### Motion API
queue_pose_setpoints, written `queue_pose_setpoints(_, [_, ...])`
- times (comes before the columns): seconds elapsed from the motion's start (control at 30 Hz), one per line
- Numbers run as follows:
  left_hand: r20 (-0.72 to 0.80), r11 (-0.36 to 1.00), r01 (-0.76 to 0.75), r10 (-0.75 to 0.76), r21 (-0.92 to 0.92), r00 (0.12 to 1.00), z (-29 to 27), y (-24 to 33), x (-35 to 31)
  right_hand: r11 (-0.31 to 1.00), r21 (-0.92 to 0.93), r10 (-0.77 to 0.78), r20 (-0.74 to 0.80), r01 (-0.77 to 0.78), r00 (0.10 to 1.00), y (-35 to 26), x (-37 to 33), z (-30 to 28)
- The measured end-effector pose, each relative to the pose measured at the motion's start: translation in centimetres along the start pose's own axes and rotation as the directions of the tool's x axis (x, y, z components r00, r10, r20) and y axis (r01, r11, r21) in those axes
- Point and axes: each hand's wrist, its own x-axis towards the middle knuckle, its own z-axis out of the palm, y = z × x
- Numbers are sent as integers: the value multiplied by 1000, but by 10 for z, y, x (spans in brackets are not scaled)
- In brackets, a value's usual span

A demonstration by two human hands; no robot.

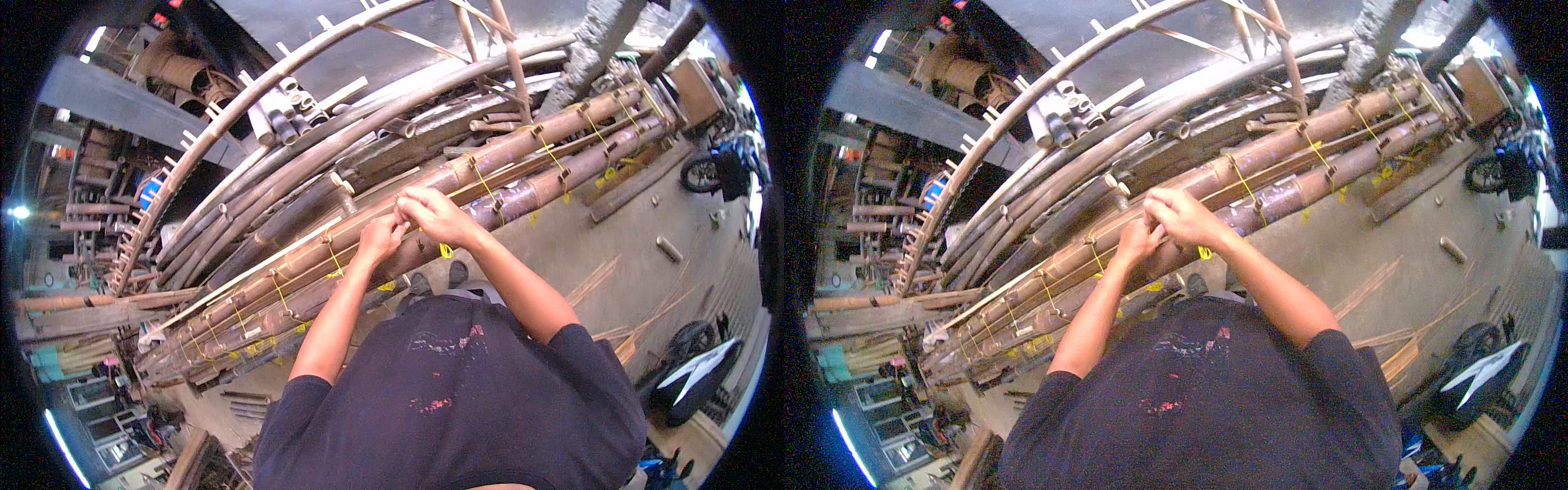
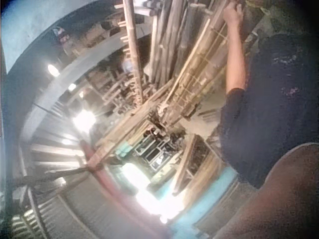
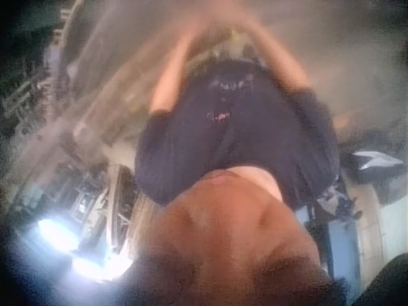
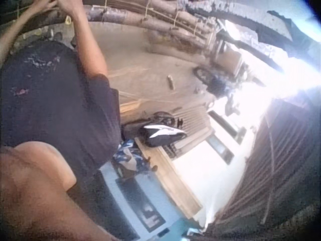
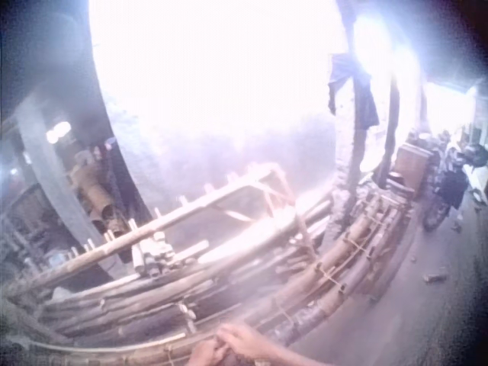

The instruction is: The person assembles a bamboo structure by securing thin bamboo strips to a larger bamboo frame using yellow plastic ties. They use a knife to cut the ties and a hammer to tap the strips into place.

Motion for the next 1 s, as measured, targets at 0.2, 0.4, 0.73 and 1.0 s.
queue_pose_setpoints(0.2, [-144, 998, -45, 39, -36, 989, 5, 8, -7, 950, -313, 110, 356, 7, 928, 6, -96, 34])
queue_pose_setpoints(0.4, [-220, 984, -147, 122, -103, 968, 5, 0, -23, 817, -556, 345, 252, -157, 904, 59, -108, 63])
queue_pose_setpoints(0.73, [-560, 992, 125, -120, -30, 819, -81, -87, -117, 531, -846, -64, 16, 47, 998, 47, -55, 166])
queue_pose_setpoints(1.0, [-212, 999, 19, -11, 37, 977, -50, -133, -121, 796, -601, -216, -166, 75, 962, 62, -46, 209])
